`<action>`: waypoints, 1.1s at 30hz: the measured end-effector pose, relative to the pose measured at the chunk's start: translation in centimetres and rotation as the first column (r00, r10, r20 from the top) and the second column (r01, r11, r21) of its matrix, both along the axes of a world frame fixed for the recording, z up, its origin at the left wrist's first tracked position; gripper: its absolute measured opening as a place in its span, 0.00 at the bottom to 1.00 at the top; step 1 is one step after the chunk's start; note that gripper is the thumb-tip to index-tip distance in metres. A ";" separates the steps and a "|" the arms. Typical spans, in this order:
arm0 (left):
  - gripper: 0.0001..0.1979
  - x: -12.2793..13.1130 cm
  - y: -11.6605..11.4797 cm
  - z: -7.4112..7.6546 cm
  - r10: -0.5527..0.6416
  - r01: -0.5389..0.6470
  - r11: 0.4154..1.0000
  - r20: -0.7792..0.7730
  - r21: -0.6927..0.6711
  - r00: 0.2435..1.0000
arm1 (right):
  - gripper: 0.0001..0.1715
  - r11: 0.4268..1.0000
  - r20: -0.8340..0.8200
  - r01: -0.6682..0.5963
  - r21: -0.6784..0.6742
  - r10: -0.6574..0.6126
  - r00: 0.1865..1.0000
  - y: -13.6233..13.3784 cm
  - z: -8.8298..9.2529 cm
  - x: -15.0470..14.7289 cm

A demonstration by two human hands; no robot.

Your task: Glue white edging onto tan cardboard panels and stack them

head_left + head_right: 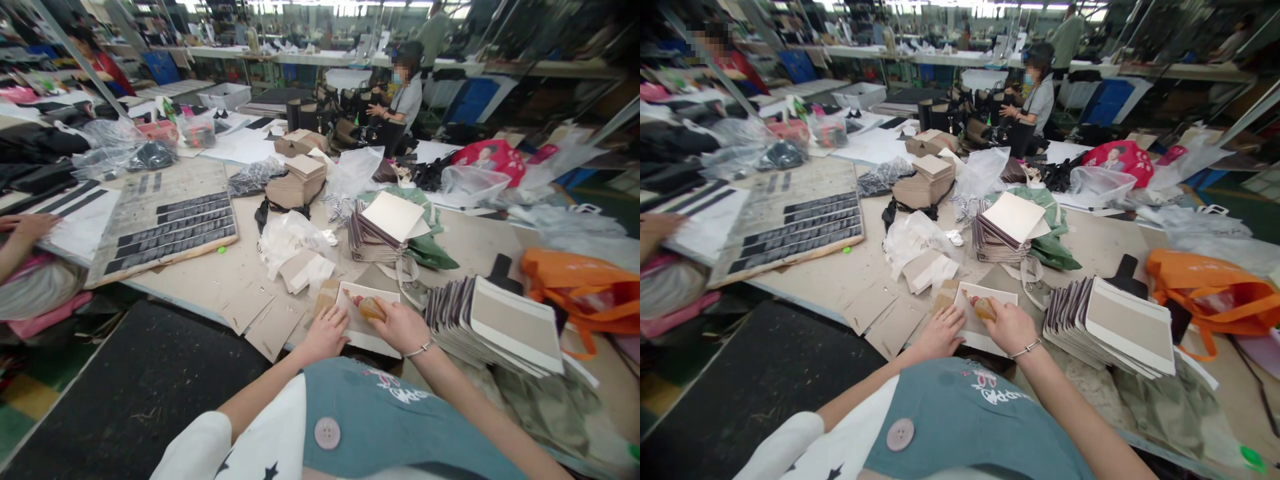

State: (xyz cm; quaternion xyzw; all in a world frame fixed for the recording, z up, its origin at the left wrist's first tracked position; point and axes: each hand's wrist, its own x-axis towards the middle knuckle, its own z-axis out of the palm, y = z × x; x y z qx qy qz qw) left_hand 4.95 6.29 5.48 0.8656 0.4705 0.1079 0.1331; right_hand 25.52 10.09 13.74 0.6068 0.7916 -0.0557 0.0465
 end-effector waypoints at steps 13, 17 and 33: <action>0.25 0.1 -0.2 -0.4 0.019 -0.018 1.000 0.008 -0.024 1.000 | 0.26 0.966 -0.028 0.216 -0.140 -0.222 0.975 -1.4 1.4 3.5; 0.24 0.1 -0.2 -0.4 0.020 -0.019 1.000 0.009 -0.021 1.000 | 0.29 0.929 -0.031 0.327 -0.173 -0.337 0.941 -2.6 1.6 6.6; 0.16 0.0 0.4 1.5 0.141 -0.114 0.988 0.295 -0.106 0.945 | 0.40 0.885 -0.603 0.340 -0.318 -0.466 0.647 -4.3 -1.8 8.7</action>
